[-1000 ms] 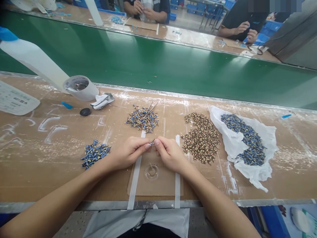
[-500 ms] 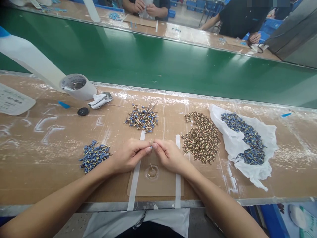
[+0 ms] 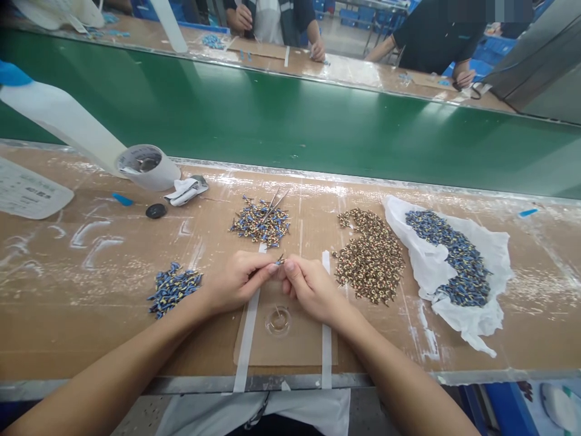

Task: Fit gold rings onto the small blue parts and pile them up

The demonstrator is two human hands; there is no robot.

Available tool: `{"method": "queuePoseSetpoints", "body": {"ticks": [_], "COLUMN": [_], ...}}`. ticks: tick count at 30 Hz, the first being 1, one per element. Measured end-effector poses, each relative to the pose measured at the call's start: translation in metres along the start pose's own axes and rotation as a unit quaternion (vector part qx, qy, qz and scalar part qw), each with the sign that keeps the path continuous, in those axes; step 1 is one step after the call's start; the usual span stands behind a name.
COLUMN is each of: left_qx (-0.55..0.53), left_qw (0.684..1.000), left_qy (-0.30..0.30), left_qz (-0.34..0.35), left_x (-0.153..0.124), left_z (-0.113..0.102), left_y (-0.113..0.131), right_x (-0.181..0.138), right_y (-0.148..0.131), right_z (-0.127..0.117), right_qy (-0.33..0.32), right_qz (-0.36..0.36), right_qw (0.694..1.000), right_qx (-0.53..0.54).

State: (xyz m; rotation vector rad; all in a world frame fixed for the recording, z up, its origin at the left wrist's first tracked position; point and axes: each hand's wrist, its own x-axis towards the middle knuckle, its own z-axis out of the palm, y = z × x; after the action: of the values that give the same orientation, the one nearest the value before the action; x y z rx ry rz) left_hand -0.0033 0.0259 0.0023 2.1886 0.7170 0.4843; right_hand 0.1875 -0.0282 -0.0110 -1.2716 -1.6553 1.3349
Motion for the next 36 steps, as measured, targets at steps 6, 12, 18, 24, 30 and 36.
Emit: {"method": "queuePoseSetpoints", "body": {"ticks": [6, 12, 18, 24, 30, 36], "left_qx": [0.086, 0.057, 0.148, 0.147, 0.145, 0.155], "left_qw": [0.976, 0.971, 0.963, 0.943, 0.951, 0.946], "left_qy": [0.156, 0.170, 0.058, -0.056, -0.090, -0.105], "left_qz": [-0.128, -0.156, -0.219, -0.294, -0.259, -0.263], "left_x": [0.007, 0.010, -0.024, -0.053, -0.059, -0.058], "left_z": [-0.016, -0.032, -0.079, -0.105, -0.093, -0.092], "left_y": [-0.018, -0.018, -0.014, -0.018, -0.020, -0.018], "right_x": [-0.001, -0.001, -0.001, 0.000, 0.001, 0.000], "right_y": [0.000, -0.002, 0.000, 0.003, 0.002, 0.000], "right_z": [-0.001, -0.002, -0.005, -0.005, -0.005, -0.007], "right_qy": [-0.007, -0.020, -0.033, -0.033, -0.037, -0.043], "right_qz": [0.022, 0.008, 0.018, 0.019, 0.032, 0.036], "right_qw": [1.000, 1.000, 0.999, 0.999, 0.999, 0.998], "right_qx": [0.001, -0.018, -0.015, 0.004, 0.021, 0.028]}}
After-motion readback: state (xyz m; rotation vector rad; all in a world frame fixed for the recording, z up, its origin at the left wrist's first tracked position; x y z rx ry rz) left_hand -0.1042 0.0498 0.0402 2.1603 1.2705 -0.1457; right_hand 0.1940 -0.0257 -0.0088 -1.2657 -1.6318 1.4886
